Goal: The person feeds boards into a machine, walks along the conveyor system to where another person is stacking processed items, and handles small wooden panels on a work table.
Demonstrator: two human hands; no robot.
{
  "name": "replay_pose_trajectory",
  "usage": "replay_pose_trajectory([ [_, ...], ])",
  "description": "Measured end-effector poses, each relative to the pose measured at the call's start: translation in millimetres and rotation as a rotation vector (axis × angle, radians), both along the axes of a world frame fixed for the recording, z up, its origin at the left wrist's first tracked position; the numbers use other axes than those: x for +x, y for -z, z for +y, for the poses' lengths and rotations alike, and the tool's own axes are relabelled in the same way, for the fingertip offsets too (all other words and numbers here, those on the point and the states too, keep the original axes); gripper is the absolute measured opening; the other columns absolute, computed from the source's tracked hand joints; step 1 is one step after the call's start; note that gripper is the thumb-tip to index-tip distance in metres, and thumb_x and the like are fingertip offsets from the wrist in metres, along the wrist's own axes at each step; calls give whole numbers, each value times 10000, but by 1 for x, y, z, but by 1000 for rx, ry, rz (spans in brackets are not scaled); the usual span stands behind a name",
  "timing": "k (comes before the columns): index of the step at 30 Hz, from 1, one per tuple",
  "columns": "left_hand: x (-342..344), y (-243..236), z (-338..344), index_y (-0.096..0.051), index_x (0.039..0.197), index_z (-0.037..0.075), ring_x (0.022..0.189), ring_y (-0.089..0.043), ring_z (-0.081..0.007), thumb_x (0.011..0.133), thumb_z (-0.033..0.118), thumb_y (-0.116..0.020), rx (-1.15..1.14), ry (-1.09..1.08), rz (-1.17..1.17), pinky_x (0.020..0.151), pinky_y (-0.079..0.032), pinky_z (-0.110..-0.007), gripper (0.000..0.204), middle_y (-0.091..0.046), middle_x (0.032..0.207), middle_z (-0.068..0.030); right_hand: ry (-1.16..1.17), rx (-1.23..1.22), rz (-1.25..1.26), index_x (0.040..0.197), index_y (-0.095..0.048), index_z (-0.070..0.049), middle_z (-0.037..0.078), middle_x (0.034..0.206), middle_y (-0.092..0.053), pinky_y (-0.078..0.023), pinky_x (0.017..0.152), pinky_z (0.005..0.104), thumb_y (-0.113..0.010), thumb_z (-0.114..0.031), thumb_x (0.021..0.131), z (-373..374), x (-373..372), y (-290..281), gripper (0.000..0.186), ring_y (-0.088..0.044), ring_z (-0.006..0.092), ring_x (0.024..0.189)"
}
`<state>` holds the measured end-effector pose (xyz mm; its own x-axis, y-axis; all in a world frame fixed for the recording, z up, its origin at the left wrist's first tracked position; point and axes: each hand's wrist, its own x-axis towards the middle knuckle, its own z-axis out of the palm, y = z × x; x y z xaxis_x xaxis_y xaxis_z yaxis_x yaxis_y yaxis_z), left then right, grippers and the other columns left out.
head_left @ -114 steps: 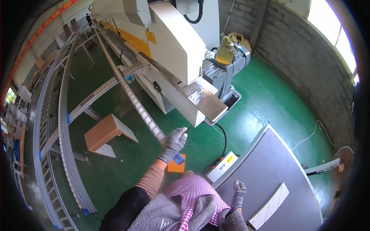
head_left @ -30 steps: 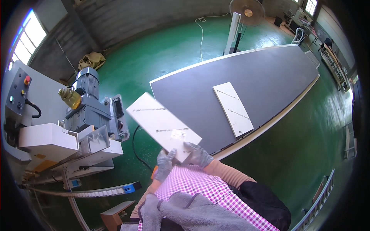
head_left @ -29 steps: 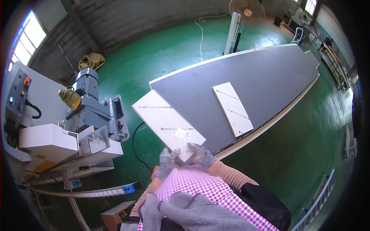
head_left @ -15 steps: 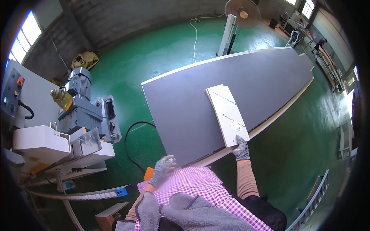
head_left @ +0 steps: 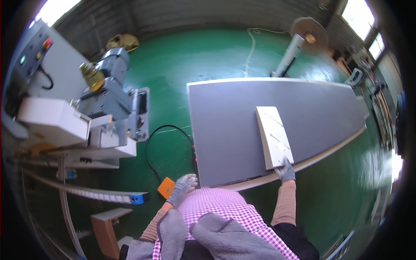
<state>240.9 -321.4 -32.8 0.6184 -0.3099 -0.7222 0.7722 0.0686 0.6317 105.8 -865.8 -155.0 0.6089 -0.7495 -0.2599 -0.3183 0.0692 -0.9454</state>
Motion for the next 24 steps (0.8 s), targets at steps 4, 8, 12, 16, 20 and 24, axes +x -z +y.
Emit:
replay_pose_trajectory([
  [4,-2,10,21,-556,1290,35,937,-636,-131,964,172,-605,232,55,-129,801,-534,-252,357,-635,1143,-75,443,-62,249,1190,-544,-126,33,878,-536,-483,629,406,-701,-375,856,-8,-36,-32,445,-537,189,729],
  [8,-4,10,54,-571,1290,43,1010,-633,-144,962,189,-616,189,-168,-327,856,-515,-278,363,-633,1188,-65,471,46,156,1402,-427,-116,81,1209,-584,-493,727,369,-610,-243,951,16,-13,-45,503,-609,219,928],
  [12,14,-19,88,-582,1260,-10,1037,-614,-148,946,84,-610,46,-440,-518,947,-493,-273,329,-640,1149,-95,151,216,20,1411,-446,-153,83,1290,-579,-507,819,406,-569,-218,975,70,55,-32,458,-615,249,1039],
  [16,33,-54,130,-585,1251,-19,1027,-621,-152,945,69,-610,115,-605,-651,930,-507,-276,320,-645,1142,-103,-429,66,72,1334,-531,-60,129,1230,-618,-508,911,365,-589,-138,959,194,118,-60,387,-626,236,1065],
  [20,35,-55,176,-590,1240,-23,987,-633,-148,953,65,-595,259,-773,-668,916,-509,-265,300,-660,1109,-104,-880,-330,1,1222,-614,-13,128,1108,-675,-510,911,313,-609,-36,922,284,120,-77,302,-646,214,1022],
  [24,18,-59,214,-581,1254,-6,976,-637,-149,948,101,-604,250,-974,-592,892,-516,-270,325,-656,1112,-106,-1065,-395,30,1195,-627,-2,152,1071,-688,-517,894,328,-624,-25,899,329,112,-87,297,-662,233,1004],
])
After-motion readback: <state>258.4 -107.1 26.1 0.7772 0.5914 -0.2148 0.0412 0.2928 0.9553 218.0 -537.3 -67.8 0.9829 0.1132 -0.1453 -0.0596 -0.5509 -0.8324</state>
